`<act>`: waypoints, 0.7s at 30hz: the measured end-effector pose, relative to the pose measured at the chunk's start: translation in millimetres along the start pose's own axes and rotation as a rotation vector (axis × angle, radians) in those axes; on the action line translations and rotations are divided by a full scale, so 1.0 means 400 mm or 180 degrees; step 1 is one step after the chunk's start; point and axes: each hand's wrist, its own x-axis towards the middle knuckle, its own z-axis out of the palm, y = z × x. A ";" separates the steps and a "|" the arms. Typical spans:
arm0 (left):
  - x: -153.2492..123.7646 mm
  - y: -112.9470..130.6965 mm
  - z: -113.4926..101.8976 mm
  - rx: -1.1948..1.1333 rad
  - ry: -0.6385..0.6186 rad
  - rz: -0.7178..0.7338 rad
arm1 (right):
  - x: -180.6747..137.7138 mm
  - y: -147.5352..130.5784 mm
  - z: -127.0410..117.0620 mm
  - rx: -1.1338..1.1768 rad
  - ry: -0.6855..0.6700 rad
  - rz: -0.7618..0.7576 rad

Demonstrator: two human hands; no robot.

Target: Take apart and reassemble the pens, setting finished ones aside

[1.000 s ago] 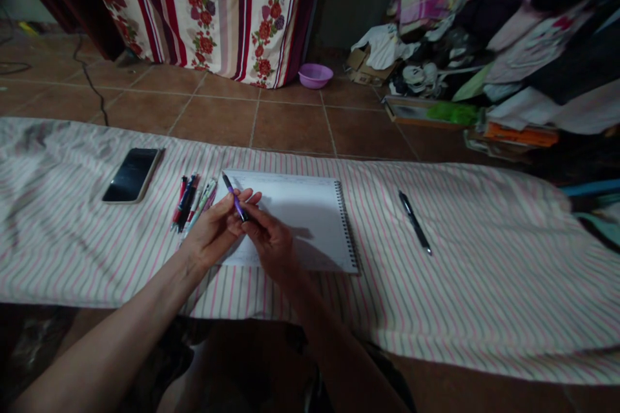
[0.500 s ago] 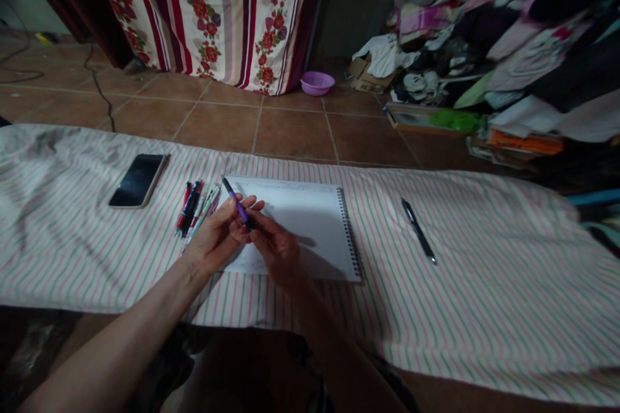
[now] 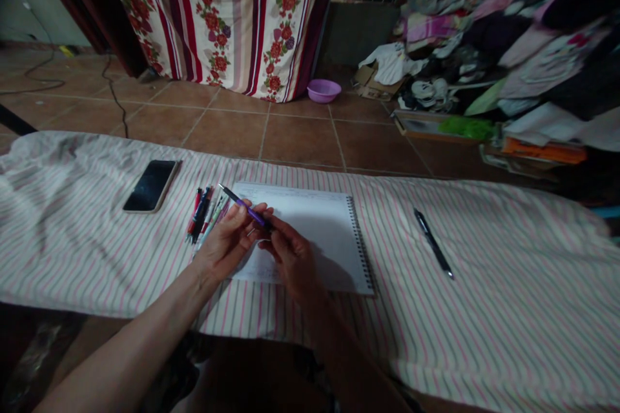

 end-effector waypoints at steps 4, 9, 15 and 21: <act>0.000 -0.003 -0.001 0.0117 0.0103 0.0102 | 0.004 -0.012 0.000 0.0332 0.0168 0.0236; -0.001 -0.005 -0.001 0.0170 0.0057 0.0175 | 0.009 -0.012 -0.005 0.0437 0.0126 0.0311; -0.002 -0.003 -0.007 0.0109 0.0068 0.0102 | 0.011 -0.006 -0.016 0.0512 0.0013 0.0451; -0.006 0.002 -0.011 -0.0098 0.0155 0.0017 | 0.006 -0.015 -0.003 0.0465 -0.0331 0.0532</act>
